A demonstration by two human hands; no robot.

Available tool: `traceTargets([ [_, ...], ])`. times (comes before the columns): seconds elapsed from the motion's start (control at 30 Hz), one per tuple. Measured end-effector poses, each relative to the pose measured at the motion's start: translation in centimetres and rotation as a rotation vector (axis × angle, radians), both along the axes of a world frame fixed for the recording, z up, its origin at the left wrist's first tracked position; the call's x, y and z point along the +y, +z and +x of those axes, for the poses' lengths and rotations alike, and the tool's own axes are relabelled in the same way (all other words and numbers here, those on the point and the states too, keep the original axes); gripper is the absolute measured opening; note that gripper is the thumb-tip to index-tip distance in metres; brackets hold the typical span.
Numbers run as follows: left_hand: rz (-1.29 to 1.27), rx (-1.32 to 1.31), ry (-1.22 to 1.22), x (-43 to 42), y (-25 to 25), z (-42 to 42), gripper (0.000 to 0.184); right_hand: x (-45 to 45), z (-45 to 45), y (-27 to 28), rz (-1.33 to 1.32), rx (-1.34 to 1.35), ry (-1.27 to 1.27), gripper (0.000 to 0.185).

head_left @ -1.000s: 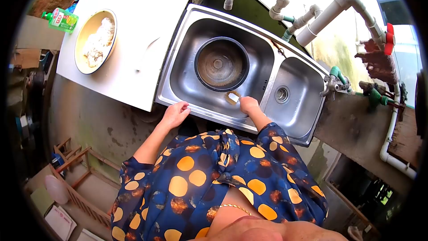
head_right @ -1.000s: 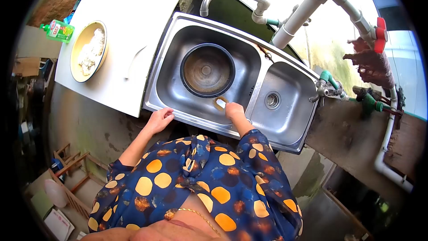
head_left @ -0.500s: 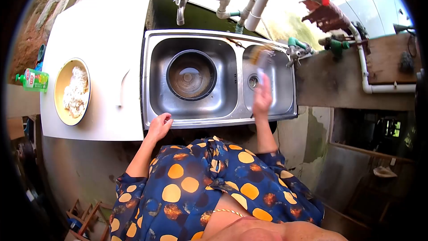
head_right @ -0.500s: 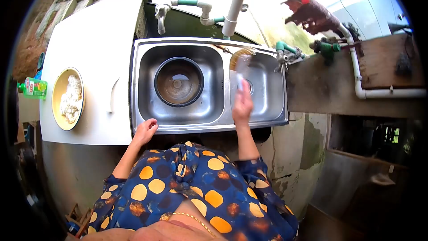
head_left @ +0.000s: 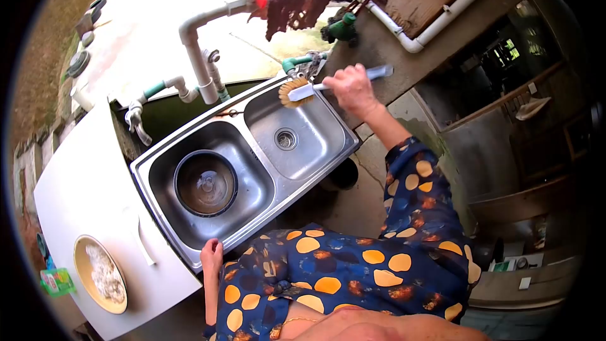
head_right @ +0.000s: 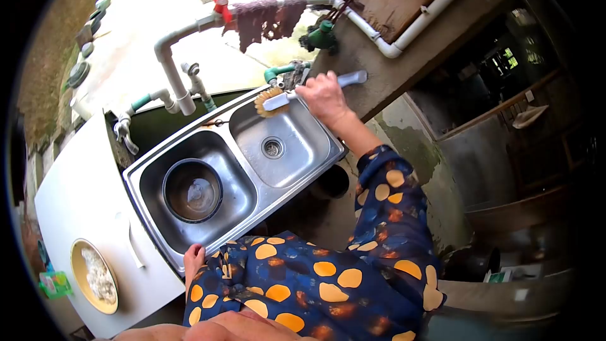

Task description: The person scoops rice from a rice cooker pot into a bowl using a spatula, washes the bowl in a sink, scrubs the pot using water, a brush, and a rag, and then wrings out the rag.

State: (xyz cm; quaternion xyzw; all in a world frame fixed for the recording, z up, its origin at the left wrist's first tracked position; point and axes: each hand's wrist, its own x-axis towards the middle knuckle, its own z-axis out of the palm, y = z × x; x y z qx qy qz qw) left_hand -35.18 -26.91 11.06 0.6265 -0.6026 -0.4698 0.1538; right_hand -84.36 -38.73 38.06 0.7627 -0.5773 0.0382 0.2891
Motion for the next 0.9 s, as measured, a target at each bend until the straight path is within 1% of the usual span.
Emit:
traceTargets([
  [0.03,-0.021,0.008,0.01,-0.1,0.0,-0.1,0.028,-0.9,-1.7,2.6,-0.017,0.087,0.044,0.009],
  [0.07,-0.059,0.001,-0.016,-0.3,-0.7,0.0,0.029,-1.6,-3.0,4.5,-0.012,0.147,-0.017,0.01],
  [0.1,-0.035,-0.018,-0.02,-0.7,0.6,-0.7,0.029,-1.9,-3.6,6.3,0.016,0.144,-0.148,0.013],
  [0.13,-0.065,-0.009,-0.016,-1.0,0.9,-1.4,0.028,-2.4,-4.8,7.7,0.055,0.196,-0.203,0.013],
  [0.17,-0.091,-0.002,-0.007,-1.0,1.1,-1.9,0.028,-2.8,-5.9,8.8,0.1,0.245,-0.254,0.013],
  [0.2,-0.096,-0.001,-0.002,-1.1,1.1,-2.5,0.028,-3.1,-6.5,9.4,0.094,0.246,-0.25,0.013],
  [0.27,-0.103,0.009,-0.005,-1.5,0.6,-3.5,0.029,-4.1,-7.2,10.1,0.216,0.322,-0.332,0.014],
  [0.3,-0.11,0.007,0.003,-1.5,0.7,-3.9,0.029,-4.6,-7.7,10.2,0.208,0.319,-0.325,0.014],
  [0.37,-0.083,0.01,0.006,-1.4,0.8,-4.4,0.03,-5.3,-8.8,9.8,0.281,0.34,-0.313,0.018],
  [0.43,-0.09,-0.002,0.015,-1.3,0.3,-4.5,0.03,-5.8,-9.4,9.2,0.299,0.297,-0.306,0.017],
  [0.5,-0.112,0.015,0.028,-0.7,-0.2,-4.0,0.029,-5.8,-9.4,8.4,0.364,0.255,-0.363,0.017],
  [0.53,-0.082,0.006,0.035,-0.6,0.2,-4.1,0.029,-5.8,-9.5,8.0,0.371,0.25,-0.354,0.017],
  [0.57,-0.072,-0.001,0.051,-0.4,0.8,-4.2,0.029,-5.8,-10.0,7.5,0.344,0.273,-0.337,0.013],
  [0.6,-0.1,-0.003,0.03,-0.3,0.2,-3.9,0.029,-5.6,-10.2,7.3,0.324,0.328,-0.323,0.01],
  [0.63,-0.096,-0.006,0.041,-0.2,0.4,-4.0,0.03,-5.5,-10.9,6.7,0.31,0.43,-0.322,0.008],
  [0.67,-0.078,-0.016,0.048,0.0,0.6,-4.1,0.03,-5.7,-11.6,6.3,0.32,0.429,-0.316,0.009],
  [0.7,-0.084,-0.007,0.062,0.4,0.6,-3.4,0.031,-5.9,-10.9,6.0,0.299,0.408,-0.285,0.009],
  [0.8,-0.103,0.026,0.134,0.3,2.0,-2.7,0.031,-5.4,-6.9,4.3,0.19,0.043,-0.023,0.019],
  [0.87,-0.187,0.082,0.306,0.0,1.4,-1.0,0.031,-5.1,-2.8,0.8,0.281,-0.236,0.137,0.023],
  [0.9,-0.202,0.092,0.4,-0.5,0.9,0.2,0.03,-4.6,0.4,-2.3,0.398,-0.364,0.196,0.023],
])
